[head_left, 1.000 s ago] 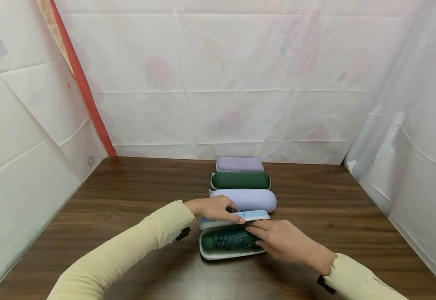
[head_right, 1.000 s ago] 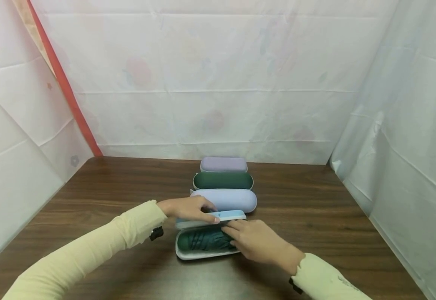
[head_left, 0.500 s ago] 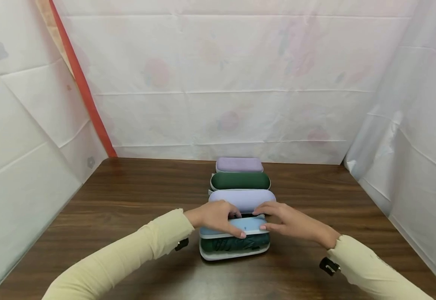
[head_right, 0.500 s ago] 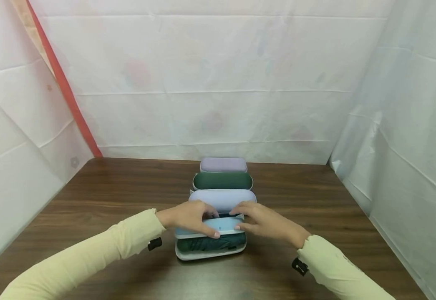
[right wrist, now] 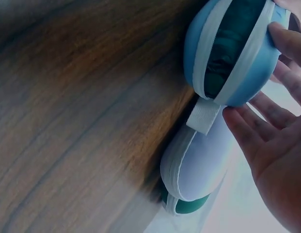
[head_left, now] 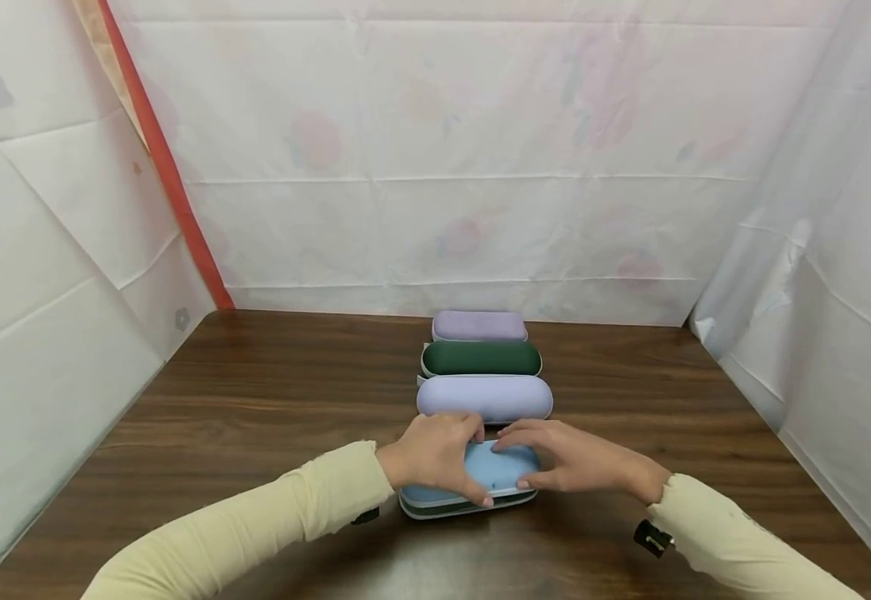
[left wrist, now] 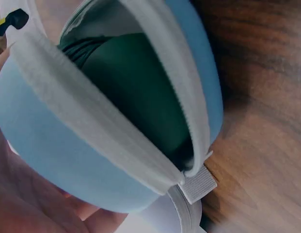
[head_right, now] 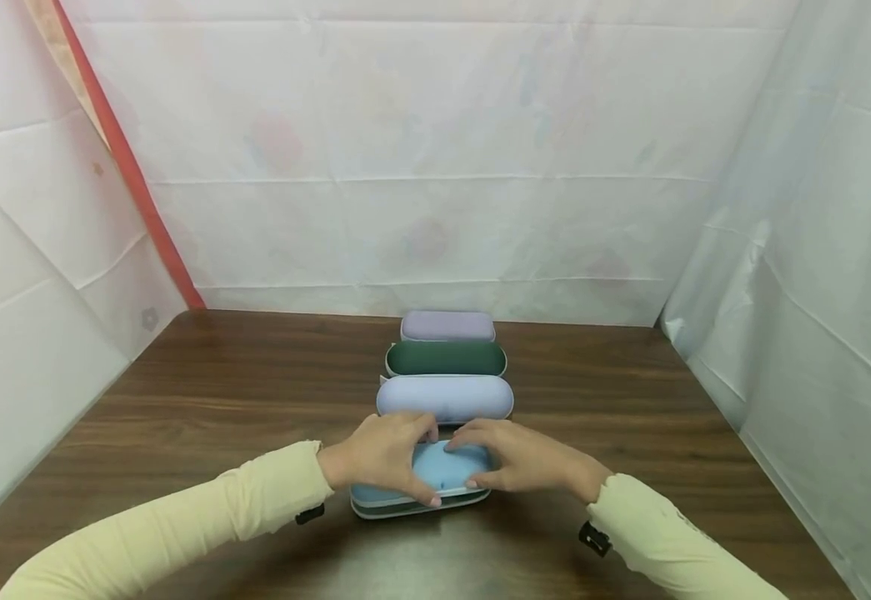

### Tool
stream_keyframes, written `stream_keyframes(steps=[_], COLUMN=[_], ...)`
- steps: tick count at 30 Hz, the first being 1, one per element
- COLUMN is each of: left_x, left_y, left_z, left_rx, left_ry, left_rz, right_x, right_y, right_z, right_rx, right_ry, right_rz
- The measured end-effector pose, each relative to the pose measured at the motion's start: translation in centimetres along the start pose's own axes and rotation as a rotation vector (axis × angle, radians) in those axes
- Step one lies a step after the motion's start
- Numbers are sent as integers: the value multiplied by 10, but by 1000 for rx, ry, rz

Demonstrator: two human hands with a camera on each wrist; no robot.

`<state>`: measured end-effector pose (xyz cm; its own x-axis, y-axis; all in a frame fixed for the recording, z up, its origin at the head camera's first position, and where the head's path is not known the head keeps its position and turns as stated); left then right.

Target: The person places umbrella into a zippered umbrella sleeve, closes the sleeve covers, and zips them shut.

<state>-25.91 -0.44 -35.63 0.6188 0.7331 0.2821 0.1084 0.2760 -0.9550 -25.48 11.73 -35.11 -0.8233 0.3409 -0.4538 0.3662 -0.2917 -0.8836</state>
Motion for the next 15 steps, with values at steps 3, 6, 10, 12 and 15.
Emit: stream_keyframes(steps=[3,6,10,12,15], left_x=[4,9,12,8,-8], left_y=[2,5,7,7,7], left_z=[-4,-8,-11,-12,-17], left_rx=[32,56,73,50,-39], left_ry=[1,15,59,84,103], left_rz=[40,98,138,81,-132], right_x=[-5,-11,-17,-18,-18], right_y=[2,4,5,4,4], right_z=[-1,-2,0,2,4], right_rx=[22,35,39,39,32], right_ry=[-30,-67,-96,-90,-68], right_rz=[-62,-129,-212,-226,-218])
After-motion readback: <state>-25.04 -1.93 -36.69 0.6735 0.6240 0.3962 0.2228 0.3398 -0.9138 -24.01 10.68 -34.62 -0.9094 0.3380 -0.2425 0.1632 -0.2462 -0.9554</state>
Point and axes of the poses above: each hand's wrist, its own z-axis towards the middle knuckle, its own y-axis out of the palm, x = y × z, the point moved 8 cm from there along z, towards the middle knuckle
